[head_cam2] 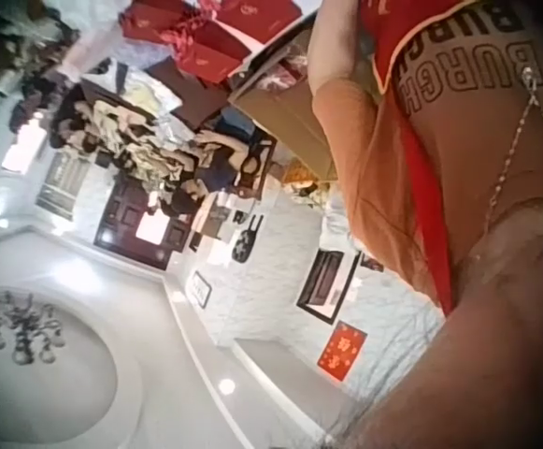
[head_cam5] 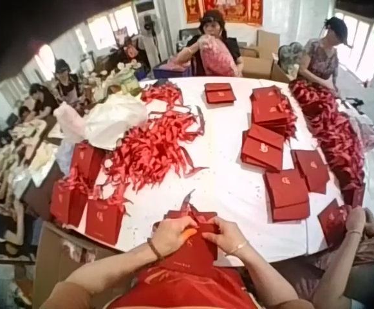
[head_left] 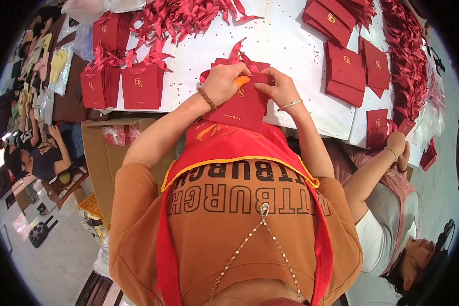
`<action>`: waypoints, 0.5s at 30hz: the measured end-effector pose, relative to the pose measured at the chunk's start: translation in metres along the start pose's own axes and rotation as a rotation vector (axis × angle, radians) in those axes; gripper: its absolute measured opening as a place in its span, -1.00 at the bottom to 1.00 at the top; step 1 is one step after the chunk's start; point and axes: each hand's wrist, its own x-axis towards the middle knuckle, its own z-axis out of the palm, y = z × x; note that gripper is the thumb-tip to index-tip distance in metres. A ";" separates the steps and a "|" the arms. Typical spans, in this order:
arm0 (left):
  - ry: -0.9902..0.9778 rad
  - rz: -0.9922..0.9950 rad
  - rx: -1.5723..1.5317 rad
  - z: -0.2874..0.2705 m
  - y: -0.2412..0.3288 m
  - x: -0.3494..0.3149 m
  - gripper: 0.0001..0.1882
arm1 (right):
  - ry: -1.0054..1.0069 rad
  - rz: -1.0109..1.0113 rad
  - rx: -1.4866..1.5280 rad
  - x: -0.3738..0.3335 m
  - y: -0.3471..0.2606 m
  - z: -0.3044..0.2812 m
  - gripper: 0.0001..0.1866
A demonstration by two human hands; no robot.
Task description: Tying pink ribbons onto red gift envelopes or cards at a workstation.
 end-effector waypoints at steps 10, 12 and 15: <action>0.134 0.067 0.043 0.016 0.001 -0.001 -0.92 | 0.041 -0.146 -0.099 -0.001 -0.007 0.003 -0.71; 0.091 0.039 0.018 0.014 0.000 -0.001 -0.94 | 0.024 -0.126 -0.033 0.001 -0.001 0.004 -0.71; 0.075 0.013 0.016 0.015 -0.005 -0.002 -0.93 | 0.002 -0.102 0.010 0.001 -0.004 0.004 -0.71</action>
